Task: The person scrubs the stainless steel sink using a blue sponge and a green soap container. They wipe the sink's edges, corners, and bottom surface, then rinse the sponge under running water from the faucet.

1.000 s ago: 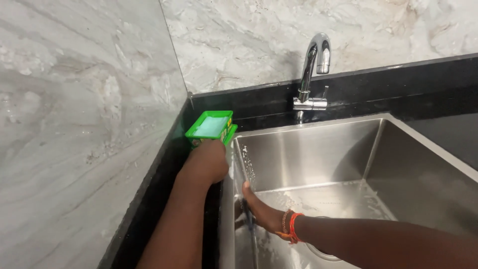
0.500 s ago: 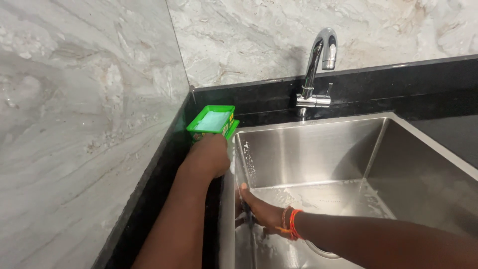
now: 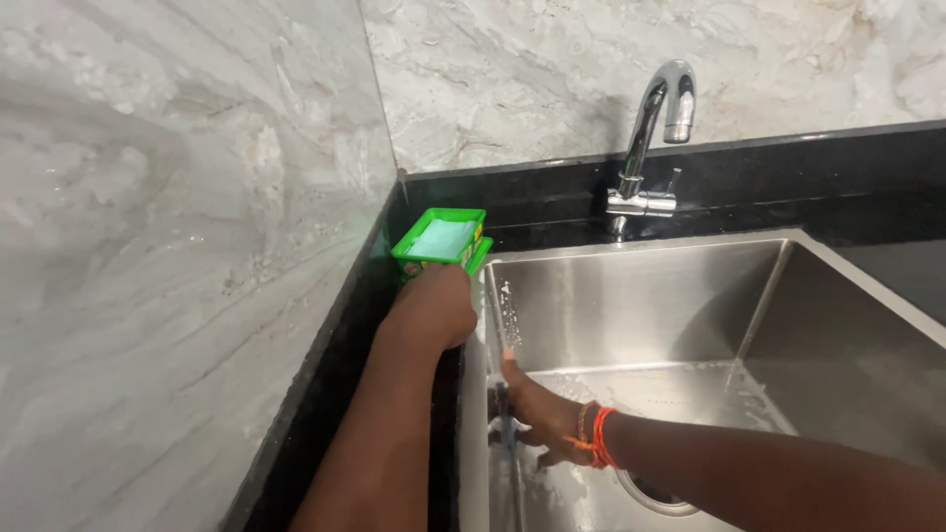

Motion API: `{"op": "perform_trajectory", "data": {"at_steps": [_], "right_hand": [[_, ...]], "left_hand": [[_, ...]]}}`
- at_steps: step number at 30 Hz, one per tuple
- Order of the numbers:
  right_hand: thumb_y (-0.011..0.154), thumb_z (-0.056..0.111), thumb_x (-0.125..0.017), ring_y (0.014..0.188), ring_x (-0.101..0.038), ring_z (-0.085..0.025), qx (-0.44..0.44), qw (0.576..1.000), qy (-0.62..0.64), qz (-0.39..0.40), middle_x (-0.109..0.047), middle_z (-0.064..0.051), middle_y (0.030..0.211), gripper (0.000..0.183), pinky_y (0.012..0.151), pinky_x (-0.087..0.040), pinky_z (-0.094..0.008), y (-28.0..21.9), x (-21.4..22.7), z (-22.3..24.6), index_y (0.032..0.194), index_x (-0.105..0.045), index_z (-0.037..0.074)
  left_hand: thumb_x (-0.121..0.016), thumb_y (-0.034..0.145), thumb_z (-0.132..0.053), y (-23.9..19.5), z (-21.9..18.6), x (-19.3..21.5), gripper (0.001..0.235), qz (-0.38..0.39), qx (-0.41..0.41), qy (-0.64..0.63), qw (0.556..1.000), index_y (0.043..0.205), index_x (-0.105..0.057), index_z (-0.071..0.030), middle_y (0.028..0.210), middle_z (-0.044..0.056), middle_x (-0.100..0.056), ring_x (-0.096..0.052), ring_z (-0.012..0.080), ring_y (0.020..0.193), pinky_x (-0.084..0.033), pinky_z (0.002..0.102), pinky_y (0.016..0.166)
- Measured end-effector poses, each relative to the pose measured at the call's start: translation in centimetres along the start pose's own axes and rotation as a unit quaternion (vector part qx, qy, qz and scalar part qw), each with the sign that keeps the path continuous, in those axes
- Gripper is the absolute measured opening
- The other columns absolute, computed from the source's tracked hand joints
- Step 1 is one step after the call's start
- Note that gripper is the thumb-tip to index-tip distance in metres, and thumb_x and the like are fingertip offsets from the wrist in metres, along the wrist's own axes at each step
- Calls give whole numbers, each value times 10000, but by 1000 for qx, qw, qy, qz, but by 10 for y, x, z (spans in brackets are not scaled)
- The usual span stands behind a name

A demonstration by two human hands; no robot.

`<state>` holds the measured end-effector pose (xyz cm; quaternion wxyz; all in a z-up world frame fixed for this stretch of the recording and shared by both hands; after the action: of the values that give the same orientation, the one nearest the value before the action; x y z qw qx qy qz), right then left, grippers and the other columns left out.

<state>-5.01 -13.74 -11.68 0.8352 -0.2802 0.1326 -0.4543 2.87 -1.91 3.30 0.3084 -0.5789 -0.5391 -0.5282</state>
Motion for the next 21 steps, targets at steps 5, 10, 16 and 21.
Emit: {"op": "perform_trajectory", "data": {"at_steps": [5,10,16,21], "right_hand": [[641,993,-80,1563,-162,-299,114,989,81,-43,-212,-50,1679,1241,1126,-43,-748,23,23,39,1609,-287,244],[697,989,-146,1596,-32,-344,154,978,108,-90,-56,-42,1753,1214,1198,-80,-733,40,53,75,1658,-116,248],[603,980,-106,1591,-54,-329,128,987,51,-77,-28,34,1743,1206,1167,-80,-787,30,41,54,1644,-122,370],[644,967,-96,1614,-40,-361,29,995,64,-70,22,13,1759,1165,1198,-92,-793,32,29,23,1662,24,412]], "left_hand": [[-638,811,-41,2,-1,-3,247,-2,22,-20,1000,1034,-726,21,1172,297,-676,-670,451,1098,-552,502,941],[-631,811,-47,-4,-3,1,250,3,-4,8,1000,1031,-731,17,1187,282,-684,-673,447,1103,-552,507,942],[-651,790,-35,-1,-2,2,250,22,19,19,999,1018,-730,30,1226,314,-643,-656,461,1119,-546,488,967],[-623,812,-31,2,2,-3,218,38,23,29,999,980,-752,21,1186,302,-695,-687,441,1111,-559,481,966]]}}
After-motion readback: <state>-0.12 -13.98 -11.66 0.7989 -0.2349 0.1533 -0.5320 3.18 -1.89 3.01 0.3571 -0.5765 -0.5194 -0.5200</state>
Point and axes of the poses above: each hand's wrist, its own y-axis towards the middle knuckle, its own x-axis out of the back of the hand, z = x × y, the point moved 6 cm from there along y, towards the middle knuckle
